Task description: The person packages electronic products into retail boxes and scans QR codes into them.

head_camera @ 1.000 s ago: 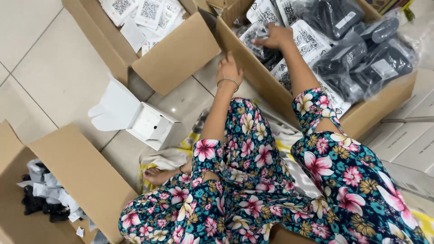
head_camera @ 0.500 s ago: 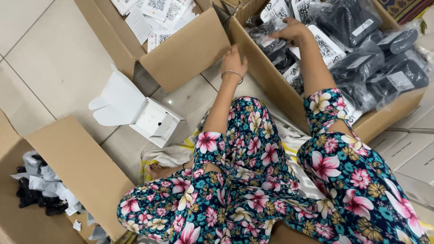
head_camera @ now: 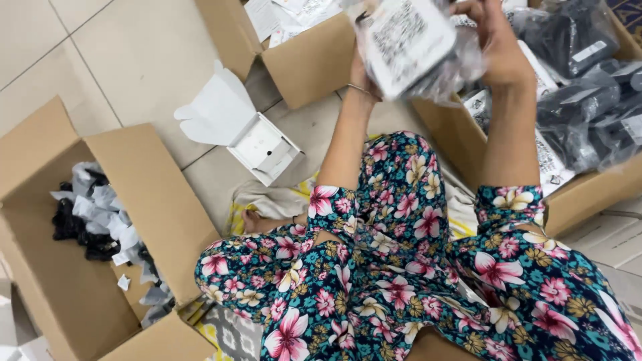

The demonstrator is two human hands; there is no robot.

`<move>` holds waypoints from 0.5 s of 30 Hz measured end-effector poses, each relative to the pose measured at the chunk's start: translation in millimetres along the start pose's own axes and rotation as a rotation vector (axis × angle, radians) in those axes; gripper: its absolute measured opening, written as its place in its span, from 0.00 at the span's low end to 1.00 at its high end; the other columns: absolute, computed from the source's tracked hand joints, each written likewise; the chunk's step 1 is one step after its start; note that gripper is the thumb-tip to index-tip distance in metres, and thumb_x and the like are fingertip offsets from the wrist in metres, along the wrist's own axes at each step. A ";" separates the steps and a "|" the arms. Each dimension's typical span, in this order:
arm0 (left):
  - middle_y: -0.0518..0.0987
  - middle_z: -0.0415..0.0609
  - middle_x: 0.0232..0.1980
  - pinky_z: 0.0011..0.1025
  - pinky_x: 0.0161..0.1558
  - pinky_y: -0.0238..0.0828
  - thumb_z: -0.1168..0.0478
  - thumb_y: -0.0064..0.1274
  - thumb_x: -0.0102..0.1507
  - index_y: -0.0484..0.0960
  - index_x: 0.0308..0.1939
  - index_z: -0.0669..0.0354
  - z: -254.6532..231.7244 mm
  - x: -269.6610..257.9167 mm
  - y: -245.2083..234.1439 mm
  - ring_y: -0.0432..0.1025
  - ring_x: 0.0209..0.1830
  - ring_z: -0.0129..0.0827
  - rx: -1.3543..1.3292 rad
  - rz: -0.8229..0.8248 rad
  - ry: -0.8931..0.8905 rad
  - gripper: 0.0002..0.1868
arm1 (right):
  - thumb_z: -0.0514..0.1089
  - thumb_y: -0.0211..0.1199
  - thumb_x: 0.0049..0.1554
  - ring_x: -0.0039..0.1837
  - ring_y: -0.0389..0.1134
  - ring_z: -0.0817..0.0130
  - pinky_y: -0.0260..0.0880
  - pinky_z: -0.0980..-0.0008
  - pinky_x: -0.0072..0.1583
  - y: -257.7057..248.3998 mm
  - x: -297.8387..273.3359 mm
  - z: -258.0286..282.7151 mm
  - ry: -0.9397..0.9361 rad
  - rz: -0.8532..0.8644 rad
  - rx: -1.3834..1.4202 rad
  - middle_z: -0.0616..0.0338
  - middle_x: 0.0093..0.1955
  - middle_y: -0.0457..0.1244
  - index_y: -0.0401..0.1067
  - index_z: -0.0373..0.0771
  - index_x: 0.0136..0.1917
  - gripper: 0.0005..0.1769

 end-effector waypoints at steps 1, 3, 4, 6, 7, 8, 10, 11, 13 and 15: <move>0.82 0.63 0.55 0.54 0.53 0.80 0.27 0.50 0.56 0.75 0.61 0.63 -32.5 -16.9 -28.0 0.81 0.54 0.54 0.053 -0.116 0.255 0.46 | 0.22 0.70 0.54 0.68 0.67 0.65 0.70 0.58 0.68 32.8 -0.9 -4.3 0.006 0.060 -0.174 0.55 0.68 0.60 0.52 0.37 0.80 0.47; 0.81 0.61 0.57 0.47 0.57 0.77 0.41 0.54 0.67 0.72 0.65 0.70 -69.7 -61.3 -69.2 0.78 0.54 0.46 0.107 -0.248 0.526 0.36 | 0.22 0.70 0.49 0.70 0.66 0.65 0.68 0.58 0.69 75.4 -5.7 -30.4 0.012 0.138 -0.337 0.56 0.72 0.59 0.44 0.42 0.87 0.61; 0.83 0.61 0.52 0.47 0.51 0.79 0.47 0.56 0.69 0.74 0.59 0.71 -80.1 -81.6 -75.0 0.79 0.48 0.46 0.256 -0.211 0.570 0.29 | 0.20 0.68 0.39 0.77 0.55 0.59 0.55 0.53 0.74 94.7 -9.9 -57.5 0.051 0.275 -0.488 0.52 0.78 0.51 0.40 0.38 0.86 0.68; 0.85 0.61 0.46 0.47 0.44 0.81 0.53 0.57 0.71 0.76 0.54 0.73 -94.8 -118.3 -93.0 0.81 0.41 0.45 0.419 -0.196 0.637 0.22 | 0.18 0.67 0.29 0.83 0.43 0.53 0.43 0.48 0.80 125.3 -11.2 -101.3 0.075 0.445 -0.619 0.47 0.84 0.44 0.37 0.34 0.85 0.75; 0.83 0.54 0.47 0.38 0.46 0.76 0.55 0.58 0.71 0.79 0.56 0.73 -99.5 -142.0 -109.9 0.76 0.43 0.35 0.644 -0.375 0.745 0.20 | 0.21 0.68 0.30 0.82 0.46 0.59 0.44 0.52 0.81 130.9 -14.7 -125.4 0.217 0.419 -0.410 0.53 0.83 0.48 0.41 0.35 0.86 0.74; 0.82 0.48 0.48 0.28 0.49 0.71 0.57 0.58 0.71 0.82 0.57 0.73 -103.1 -166.8 -123.2 0.72 0.46 0.24 0.871 -0.556 0.845 0.20 | 0.23 0.70 0.31 0.82 0.49 0.65 0.45 0.57 0.81 137.7 -19.8 -150.2 0.360 0.393 -0.201 0.59 0.81 0.52 0.45 0.36 0.87 0.72; 0.83 0.46 0.47 0.26 0.48 0.72 0.58 0.55 0.70 0.81 0.57 0.70 -106.1 -213.5 -94.6 0.74 0.44 0.22 0.887 -0.674 0.921 0.18 | 0.26 0.69 0.35 0.82 0.52 0.65 0.49 0.59 0.81 173.8 -10.1 -151.5 0.392 0.451 -0.036 0.58 0.80 0.55 0.45 0.36 0.86 0.69; 0.85 0.45 0.47 0.23 0.47 0.72 0.58 0.52 0.70 0.81 0.56 0.67 -105.7 -233.8 -79.4 0.75 0.43 0.20 0.898 -0.764 0.985 0.17 | 0.28 0.69 0.39 0.82 0.55 0.65 0.53 0.61 0.81 189.1 -8.0 -148.3 0.419 0.483 0.113 0.57 0.79 0.57 0.45 0.37 0.86 0.65; 0.85 0.48 0.42 0.24 0.44 0.72 0.57 0.53 0.71 0.83 0.53 0.68 -101.5 -254.2 -81.1 0.73 0.40 0.22 0.973 -0.974 0.943 0.16 | 0.30 0.69 0.47 0.79 0.58 0.67 0.57 0.63 0.78 202.9 6.5 -174.7 0.428 0.398 -0.057 0.58 0.77 0.58 0.45 0.37 0.85 0.58; 0.85 0.50 0.38 0.25 0.42 0.71 0.56 0.55 0.71 0.85 0.51 0.68 -97.9 -268.2 -96.3 0.71 0.37 0.23 1.044 -1.173 0.886 0.16 | 0.32 0.68 0.55 0.76 0.60 0.69 0.62 0.66 0.76 202.8 16.1 -208.9 0.425 0.306 -0.232 0.59 0.75 0.60 0.46 0.36 0.85 0.51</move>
Point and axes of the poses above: each hand's wrist, its own x-axis towards the middle knuckle, its own y-axis out of the palm, z = x × y, the point moved 9 cm from there along x, towards the middle knuckle
